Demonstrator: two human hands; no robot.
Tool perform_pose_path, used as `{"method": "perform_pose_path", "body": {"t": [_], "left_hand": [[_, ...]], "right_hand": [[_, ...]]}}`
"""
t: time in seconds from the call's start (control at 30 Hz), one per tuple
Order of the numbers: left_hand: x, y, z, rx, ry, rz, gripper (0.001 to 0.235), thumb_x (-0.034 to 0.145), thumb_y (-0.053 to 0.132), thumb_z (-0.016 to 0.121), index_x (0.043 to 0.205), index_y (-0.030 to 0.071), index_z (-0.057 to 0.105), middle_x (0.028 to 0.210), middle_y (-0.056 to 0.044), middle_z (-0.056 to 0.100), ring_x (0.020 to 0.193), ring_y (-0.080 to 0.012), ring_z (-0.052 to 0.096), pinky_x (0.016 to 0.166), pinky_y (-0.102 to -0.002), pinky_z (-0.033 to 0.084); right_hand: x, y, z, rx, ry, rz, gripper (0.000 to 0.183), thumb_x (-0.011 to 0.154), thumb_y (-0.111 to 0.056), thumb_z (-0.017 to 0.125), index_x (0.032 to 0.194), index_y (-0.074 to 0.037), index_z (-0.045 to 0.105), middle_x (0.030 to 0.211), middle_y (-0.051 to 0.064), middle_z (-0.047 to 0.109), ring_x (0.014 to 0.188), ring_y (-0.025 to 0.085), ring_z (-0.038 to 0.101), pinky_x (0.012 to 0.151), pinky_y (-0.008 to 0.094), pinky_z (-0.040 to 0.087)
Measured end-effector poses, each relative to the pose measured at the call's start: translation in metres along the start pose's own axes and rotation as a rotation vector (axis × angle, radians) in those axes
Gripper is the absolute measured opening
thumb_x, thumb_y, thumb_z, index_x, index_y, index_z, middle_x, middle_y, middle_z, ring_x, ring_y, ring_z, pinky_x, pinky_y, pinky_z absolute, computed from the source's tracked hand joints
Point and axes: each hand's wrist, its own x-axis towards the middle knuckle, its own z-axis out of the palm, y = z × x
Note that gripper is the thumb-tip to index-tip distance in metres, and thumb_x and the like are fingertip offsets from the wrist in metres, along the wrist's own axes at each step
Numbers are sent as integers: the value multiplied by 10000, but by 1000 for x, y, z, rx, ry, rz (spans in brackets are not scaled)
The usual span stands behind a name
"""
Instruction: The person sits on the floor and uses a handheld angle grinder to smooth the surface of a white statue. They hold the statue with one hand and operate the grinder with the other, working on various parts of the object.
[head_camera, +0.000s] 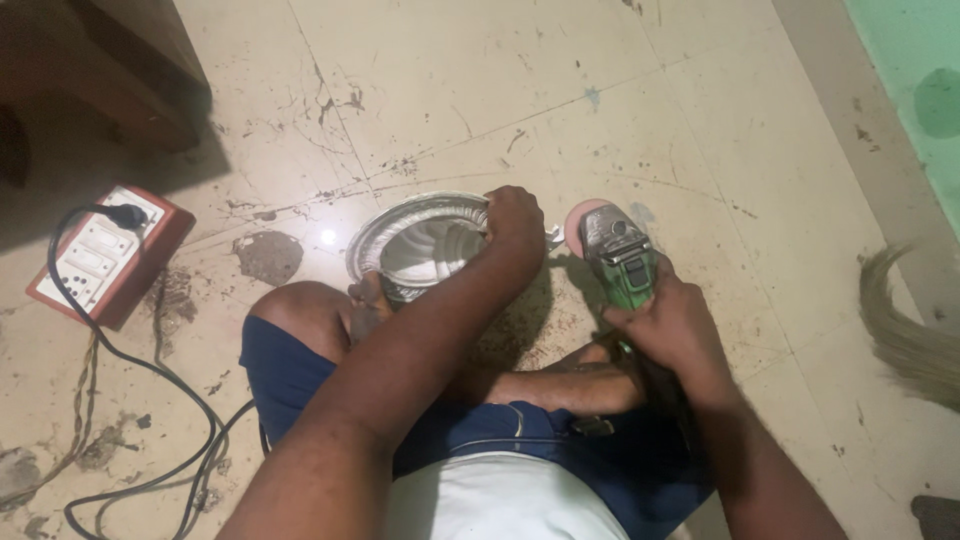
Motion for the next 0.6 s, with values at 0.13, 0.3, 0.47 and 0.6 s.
{"method": "perform_pose_path", "body": {"t": [0.13,0.3,0.47,0.6], "left_hand": [[-8,2,-1,14,42,22,376,860,215,744,1224,120,737,1224,-104,690,1162,-288,643,830,-435,542],[-12,7,2,-50,51,12,373,882,267,729,1223,115,731,1230,-100,687,1171,-305,639,890,-489,531],[-9,8,12,-30,58,15,389,874,225,750,1251,130,732,1273,-99,678,1232,-306,617,921,-455,525],[-8,7,14,-34,49,2,400,875,232,741,1259,125,709,1269,-103,654,1214,-307,605,909,-501,522]], "right_hand": [[15,2,0,74,-83,-26,833,635,-296,885,1348,-21,553,1041,252,745,994,389,727,867,443,582],[25,-2,-13,412,-259,112,610,671,-232,830,1227,-38,669,993,159,783,876,281,769,770,381,601],[20,-7,-34,516,-288,260,507,729,-169,809,1186,14,688,908,180,755,741,274,722,617,380,568],[17,-13,-38,723,-333,300,469,730,-126,789,1148,51,672,843,172,729,627,252,711,533,368,576]]}}
